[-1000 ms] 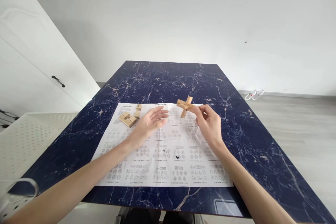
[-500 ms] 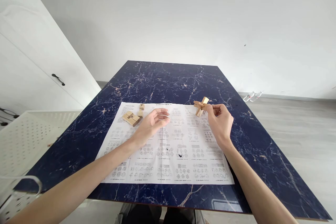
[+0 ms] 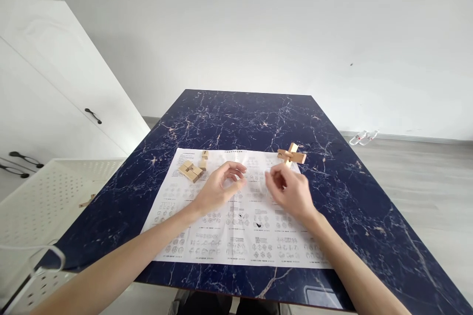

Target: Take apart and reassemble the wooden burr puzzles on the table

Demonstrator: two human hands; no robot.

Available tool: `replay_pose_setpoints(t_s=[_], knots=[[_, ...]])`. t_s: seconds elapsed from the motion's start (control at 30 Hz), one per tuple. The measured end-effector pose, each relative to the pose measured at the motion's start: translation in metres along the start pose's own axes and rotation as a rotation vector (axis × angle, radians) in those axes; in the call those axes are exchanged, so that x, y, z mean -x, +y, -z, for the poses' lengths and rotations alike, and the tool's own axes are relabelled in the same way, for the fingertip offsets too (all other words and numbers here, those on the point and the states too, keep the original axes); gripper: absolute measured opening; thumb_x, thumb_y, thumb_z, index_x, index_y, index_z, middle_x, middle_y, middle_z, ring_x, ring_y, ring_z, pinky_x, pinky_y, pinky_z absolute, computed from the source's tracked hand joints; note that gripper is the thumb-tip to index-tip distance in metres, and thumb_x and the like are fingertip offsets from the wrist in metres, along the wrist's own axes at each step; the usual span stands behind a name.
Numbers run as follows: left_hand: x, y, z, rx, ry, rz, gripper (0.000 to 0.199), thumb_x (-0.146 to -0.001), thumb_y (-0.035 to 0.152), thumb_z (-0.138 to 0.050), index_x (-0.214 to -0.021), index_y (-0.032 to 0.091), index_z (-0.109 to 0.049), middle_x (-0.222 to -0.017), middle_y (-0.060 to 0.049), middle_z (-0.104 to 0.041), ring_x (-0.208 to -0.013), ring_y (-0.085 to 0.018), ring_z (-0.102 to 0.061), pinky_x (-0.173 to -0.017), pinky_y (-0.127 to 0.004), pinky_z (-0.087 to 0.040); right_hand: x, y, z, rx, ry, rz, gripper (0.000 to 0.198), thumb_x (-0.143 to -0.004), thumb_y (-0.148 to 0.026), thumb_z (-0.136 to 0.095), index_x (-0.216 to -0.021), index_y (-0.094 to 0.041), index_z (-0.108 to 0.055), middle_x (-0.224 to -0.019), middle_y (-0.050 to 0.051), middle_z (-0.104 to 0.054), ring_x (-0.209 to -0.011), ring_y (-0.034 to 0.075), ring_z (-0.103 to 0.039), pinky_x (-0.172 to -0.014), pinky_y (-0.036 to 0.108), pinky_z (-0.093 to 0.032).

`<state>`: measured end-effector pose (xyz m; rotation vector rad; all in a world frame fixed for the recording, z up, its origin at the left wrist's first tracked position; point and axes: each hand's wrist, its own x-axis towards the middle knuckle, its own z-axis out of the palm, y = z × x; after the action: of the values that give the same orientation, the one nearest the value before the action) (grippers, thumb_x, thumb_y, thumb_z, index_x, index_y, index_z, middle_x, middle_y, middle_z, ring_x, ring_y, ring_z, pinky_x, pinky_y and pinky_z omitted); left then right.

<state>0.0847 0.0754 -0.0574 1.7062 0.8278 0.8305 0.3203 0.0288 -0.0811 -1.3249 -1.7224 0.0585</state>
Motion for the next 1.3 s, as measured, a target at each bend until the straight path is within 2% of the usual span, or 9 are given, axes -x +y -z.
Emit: replay_pose_setpoints(t_s=[0.1, 0.23, 0.33, 0.43, 0.57, 0.67, 0.77, 1.0, 1.3], knots=[[0.000, -0.002, -0.001, -0.184, 0.034, -0.167, 0.015, -0.101, 0.029, -0.064, -0.115, 0.024, -0.064, -0.117, -0.007, -0.071, -0.104, -0.022, -0.068, -0.095, -0.042, -0.057, 0.004, -0.007, -0.007, -0.030, -0.240, 0.033, 0.015, -0.102, -0.029, -0.060, -0.089, -0.024, -0.054, -0.059, -0.007, -0.051, -0.047, 0.011, -0.044, -0.050, 0.026, -0.036], [0.002, -0.002, 0.010, -0.520, 0.099, -0.325, 0.017, -0.103, 0.026, -0.060, -0.120, 0.024, -0.060, -0.121, -0.008, -0.066, -0.115, -0.024, -0.064, -0.106, -0.046, -0.053, 0.003, -0.011, -0.008, -0.043, -0.321, -0.029, 0.016, -0.103, -0.031, -0.055, -0.089, -0.025, -0.051, -0.058, -0.007, -0.051, -0.047, 0.012, -0.045, -0.050, 0.027, -0.036], [0.009, 0.000, 0.029, -0.749, 0.194, -0.285, 0.024, -0.102, 0.028, -0.062, -0.125, 0.024, -0.056, -0.129, -0.011, -0.061, -0.128, -0.030, -0.058, -0.113, -0.052, -0.047, 0.002, -0.011, -0.008, -0.044, -0.357, -0.082, 0.017, -0.103, -0.035, -0.053, -0.088, -0.026, -0.050, -0.061, -0.005, -0.053, -0.049, 0.014, -0.048, -0.051, 0.028, -0.038], [0.015, -0.005, 0.056, -0.856, 0.225, -0.190, 0.040, -0.099, 0.033, -0.068, -0.135, 0.026, -0.051, -0.145, -0.014, -0.053, -0.140, -0.036, -0.051, -0.118, -0.058, -0.041, 0.003, -0.009, -0.009, -0.039, -0.392, -0.091, 0.016, -0.103, -0.036, -0.051, -0.090, -0.026, -0.050, -0.062, -0.004, -0.055, -0.050, 0.015, -0.049, -0.052, 0.030, -0.038], [0.014, -0.018, 0.091, -0.865, 0.129, -0.095, 0.073, -0.094, 0.049, -0.075, -0.152, 0.024, -0.038, -0.163, -0.019, -0.043, -0.153, -0.040, -0.039, -0.125, -0.061, -0.034, 0.005, -0.007, -0.011, -0.036, -0.416, -0.084, 0.015, -0.103, -0.035, -0.052, -0.091, -0.026, -0.052, -0.063, -0.004, -0.057, -0.051, 0.015, -0.050, -0.054, 0.031, -0.038], [0.008, -0.024, 0.106, -0.820, 0.021, -0.005, 0.084, -0.092, 0.056, -0.074, -0.159, 0.025, -0.035, -0.167, -0.018, -0.042, -0.155, -0.042, -0.039, -0.125, -0.062, -0.034, 0.004, -0.007, -0.011, -0.048, -0.433, -0.086, 0.016, -0.103, -0.036, -0.051, -0.091, -0.026, -0.052, -0.063, -0.003, -0.057, -0.050, 0.016, -0.050, -0.053, 0.030, -0.037], [0.004, -0.026, 0.109, -0.791, 0.025, 0.027, 0.077, -0.094, 0.056, -0.072, -0.157, 0.028, -0.040, -0.164, -0.015, -0.049, -0.152, -0.041, -0.043, -0.123, -0.062, -0.037, 0.004, -0.007, -0.010, -0.061, -0.449, -0.091, 0.017, -0.104, -0.037, -0.050, -0.091, -0.026, -0.052, -0.063, -0.003, -0.058, -0.050, 0.016, -0.050, -0.051, 0.030, -0.036], [0.017, -0.027, 0.106, -0.792, 0.081, -0.014, 0.067, -0.094, 0.051, -0.073, -0.149, 0.025, -0.047, -0.149, -0.015, -0.060, -0.141, -0.037, -0.055, -0.119, -0.058, -0.042, 0.006, -0.004, -0.012, -0.050, -0.464, -0.085, 0.017, -0.106, -0.036, -0.050, -0.092, -0.026, -0.051, -0.063, -0.004, -0.056, -0.050, 0.015, -0.049, -0.053, 0.030, -0.036], [0.031, -0.030, 0.107, -0.823, 0.177, -0.042, 0.058, -0.095, 0.049, -0.073, -0.142, 0.026, -0.048, -0.142, -0.013, -0.062, -0.134, -0.037, -0.058, -0.115, -0.056, -0.044, 0.006, -0.005, -0.011, -0.050, -0.460, -0.096, 0.015, -0.103, -0.034, -0.052, -0.091, -0.026, -0.053, -0.063, -0.003, -0.060, -0.050, 0.015, -0.048, -0.053, 0.030, -0.037]])
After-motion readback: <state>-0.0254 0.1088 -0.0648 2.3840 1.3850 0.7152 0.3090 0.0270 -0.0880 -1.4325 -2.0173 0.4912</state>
